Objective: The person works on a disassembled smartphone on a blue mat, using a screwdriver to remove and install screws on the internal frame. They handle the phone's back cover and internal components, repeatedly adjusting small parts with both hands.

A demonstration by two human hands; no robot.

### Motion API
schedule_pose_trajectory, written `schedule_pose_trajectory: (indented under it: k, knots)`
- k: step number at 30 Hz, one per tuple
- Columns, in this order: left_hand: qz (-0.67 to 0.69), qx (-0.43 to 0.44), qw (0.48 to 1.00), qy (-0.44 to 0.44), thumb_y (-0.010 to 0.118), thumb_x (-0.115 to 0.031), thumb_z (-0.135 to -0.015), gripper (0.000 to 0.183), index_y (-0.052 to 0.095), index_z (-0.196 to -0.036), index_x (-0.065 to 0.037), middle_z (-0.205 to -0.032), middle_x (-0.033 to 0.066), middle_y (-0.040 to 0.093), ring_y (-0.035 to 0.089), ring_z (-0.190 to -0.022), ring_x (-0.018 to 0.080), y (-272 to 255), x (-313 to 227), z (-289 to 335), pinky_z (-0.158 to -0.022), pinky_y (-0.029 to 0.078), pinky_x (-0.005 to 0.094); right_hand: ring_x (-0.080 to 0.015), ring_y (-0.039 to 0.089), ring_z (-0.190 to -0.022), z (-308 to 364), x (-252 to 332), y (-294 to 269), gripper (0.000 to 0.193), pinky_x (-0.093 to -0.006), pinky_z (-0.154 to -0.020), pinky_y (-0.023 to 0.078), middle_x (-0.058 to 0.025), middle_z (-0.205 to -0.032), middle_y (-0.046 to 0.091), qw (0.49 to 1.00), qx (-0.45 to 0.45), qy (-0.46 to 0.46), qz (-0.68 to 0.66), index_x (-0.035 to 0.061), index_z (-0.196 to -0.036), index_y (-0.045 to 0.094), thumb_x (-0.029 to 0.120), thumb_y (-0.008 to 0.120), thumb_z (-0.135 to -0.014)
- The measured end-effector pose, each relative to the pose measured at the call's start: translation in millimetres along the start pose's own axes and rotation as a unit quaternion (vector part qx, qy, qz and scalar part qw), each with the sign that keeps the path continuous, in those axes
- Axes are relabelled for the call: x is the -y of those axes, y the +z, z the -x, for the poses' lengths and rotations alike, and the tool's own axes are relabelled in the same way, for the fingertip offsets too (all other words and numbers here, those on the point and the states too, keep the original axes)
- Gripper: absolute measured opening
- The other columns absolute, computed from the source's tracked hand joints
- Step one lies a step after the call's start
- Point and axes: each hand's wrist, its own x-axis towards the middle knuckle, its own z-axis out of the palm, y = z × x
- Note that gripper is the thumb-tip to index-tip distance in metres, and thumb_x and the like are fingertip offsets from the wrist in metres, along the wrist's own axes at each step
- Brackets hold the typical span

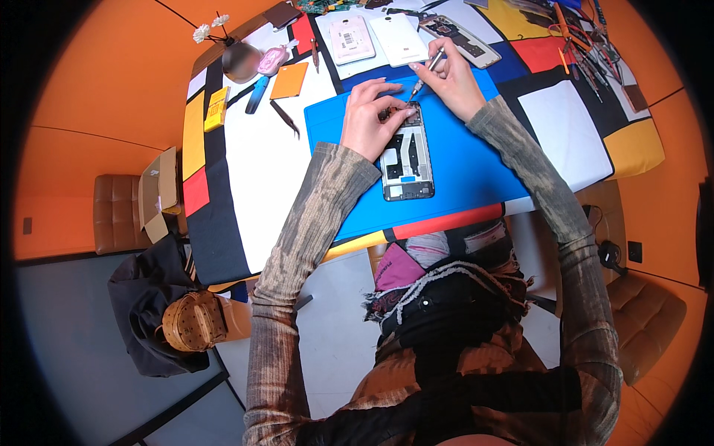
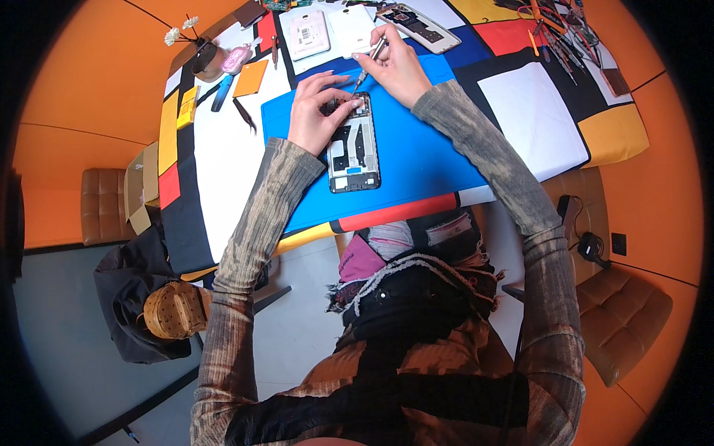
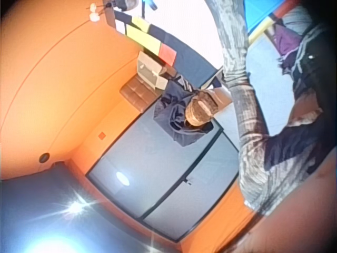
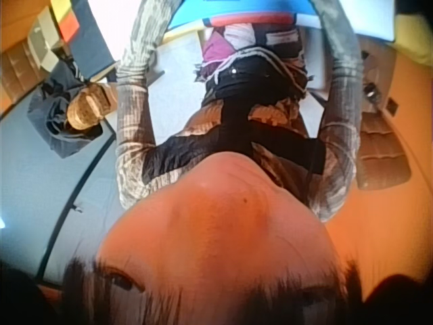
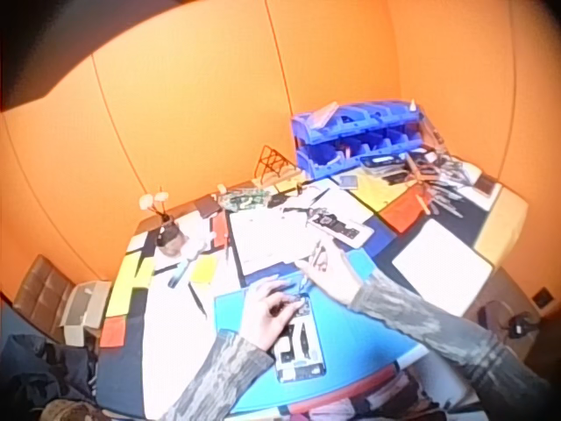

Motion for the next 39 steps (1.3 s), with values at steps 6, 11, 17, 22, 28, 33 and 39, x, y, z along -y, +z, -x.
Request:
schedule_pose_trajectory:
  k: [6,11,17,22,28,33,39]
  knots:
    - [0.002,-0.004,1.000,0.001,0.076,-0.018,-0.073,0.014,0.073,-0.084,-0.010,-0.113,0.0031,0.064,0.048,-0.116,0.0259,0.2,-1.4,0.1,-0.100,0.037,0.0386,-0.0060,0.049,-0.049,1.0,1.3,-1.4,0.030,-0.0232,-0.044,0.034,-0.0063,-0.057,0.059,1.000,0.001,-0.002,0.003,0.0088,-0.098,0.038,0.016,0.065,-0.087]
    - [0.003,-0.002,1.000,-0.005,0.076,-0.018,-0.073,0.014,0.073,-0.084,-0.010,-0.112,0.0027,0.064,0.048,-0.116,0.0260,0.0,-1.1,-0.1,-0.100,0.038,0.0383,-0.0060,0.051,-0.050,1.3,4.0,-1.8,0.030,-0.0232,-0.045,0.035,-0.0065,-0.057,0.059,1.000,0.005,0.004,-0.001,0.0086,-0.098,0.038,0.016,0.065,-0.088]
    - [-0.001,-0.006,1.000,-0.001,0.075,-0.017,-0.073,0.013,0.073,-0.084,-0.010,-0.111,0.0027,0.065,0.049,-0.115,0.0266,0.1,-0.3,0.0,-0.099,0.039,0.0385,-0.0062,0.051,-0.049,1.0,3.7,-1.5,0.029,-0.0230,-0.045,0.035,-0.0060,-0.055,0.058,1.000,-0.004,0.003,-0.007,0.0087,-0.097,0.038,0.016,0.065,-0.087]
    - [-0.001,-0.012,1.000,0.004,0.075,-0.017,-0.073,0.013,0.073,-0.084,-0.010,-0.111,0.0032,0.065,0.050,-0.114,0.0273,0.0,-0.1,0.3,-0.098,0.039,0.0387,-0.0063,0.051,-0.048,0.8,2.0,-1.3,0.030,-0.0229,-0.044,0.034,-0.0057,-0.053,0.057,1.000,0.004,0.000,0.004,0.0090,-0.097,0.038,0.016,0.066,-0.087]
    - [-0.001,-0.015,1.000,0.005,0.076,-0.017,-0.072,0.014,0.073,-0.084,-0.010,-0.111,0.0039,0.065,0.050,-0.113,0.0276,0.0,-0.5,0.1,-0.098,0.039,0.0390,-0.0065,0.050,-0.047,0.9,1.6,-0.6,0.030,-0.0227,-0.044,0.035,-0.0053,-0.053,0.056,1.000,0.003,0.005,0.018,0.0092,-0.097,0.038,0.015,0.066,-0.087]
    - [-0.002,-0.018,1.000,-0.001,0.075,-0.018,-0.073,0.019,0.072,-0.090,-0.009,-0.111,0.0061,0.065,0.050,-0.114,0.0284,0.5,-0.2,-0.3,-0.099,0.038,0.0393,-0.0080,0.050,-0.047,1.0,9.9,-3.8,0.027,-0.0248,-0.045,0.037,-0.0037,-0.054,0.055,0.999,-0.025,-0.022,0.040,0.0086,-0.096,0.041,0.014,0.065,-0.085]
    - [0.008,-0.005,1.000,-0.023,0.062,-0.014,-0.079,0.020,0.071,-0.096,-0.008,-0.115,0.0083,0.063,0.047,-0.118,0.0295,-0.4,1.7,0.3,-0.102,0.035,0.0411,-0.0120,0.050,-0.054,1.4,18.1,-9.1,0.023,-0.0279,-0.051,0.042,0.0000,-0.058,0.049,0.985,-0.049,-0.089,0.136,0.0096,-0.092,0.046,0.012,0.065,-0.080]
